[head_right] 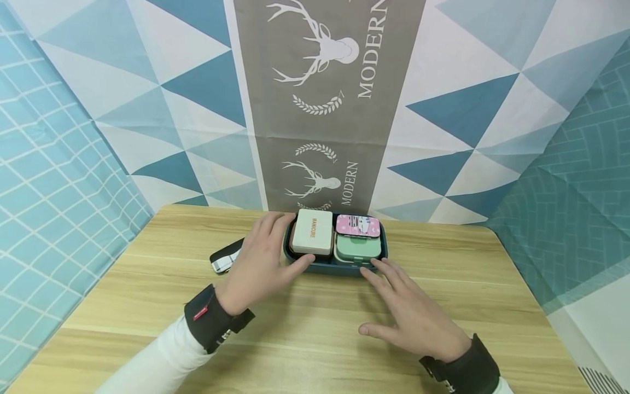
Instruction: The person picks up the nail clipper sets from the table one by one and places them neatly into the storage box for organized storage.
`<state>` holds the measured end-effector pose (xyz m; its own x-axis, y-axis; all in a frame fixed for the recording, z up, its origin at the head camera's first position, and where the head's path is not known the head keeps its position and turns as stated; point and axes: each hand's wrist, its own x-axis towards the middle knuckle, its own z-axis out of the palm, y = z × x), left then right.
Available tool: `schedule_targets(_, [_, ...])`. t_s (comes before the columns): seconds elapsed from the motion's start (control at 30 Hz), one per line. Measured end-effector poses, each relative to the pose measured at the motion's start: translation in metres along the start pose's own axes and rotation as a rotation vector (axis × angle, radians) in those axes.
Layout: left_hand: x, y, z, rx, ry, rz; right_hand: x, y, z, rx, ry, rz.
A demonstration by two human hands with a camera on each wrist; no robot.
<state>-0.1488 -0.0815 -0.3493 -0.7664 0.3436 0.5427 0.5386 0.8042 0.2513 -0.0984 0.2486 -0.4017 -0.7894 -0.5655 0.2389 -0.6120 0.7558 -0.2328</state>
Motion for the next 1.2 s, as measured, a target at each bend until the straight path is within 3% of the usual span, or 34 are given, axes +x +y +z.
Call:
schedule_targets(0.27, [-0.017,-0.016,-0.007,-0.033,-0.049,-0.030,-0.001,0.000,-0.001,0.021,-0.006,0.008])
schedule_targets(0.63, [-0.034,-0.041,-0.011,-0.040,-0.047,-0.031,0.000,0.000,-0.003,0.048,-0.027,0.034])
schedule_targets(0.93, [-0.045,-0.065,-0.018,-0.035,-0.125,-0.113,0.001,0.001,-0.004,0.063,-0.032,0.040])
schedule_targets(1.2, [-0.051,-0.092,-0.014,-0.021,-0.186,-0.173,0.002,0.001,-0.003,0.057,-0.039,0.044])
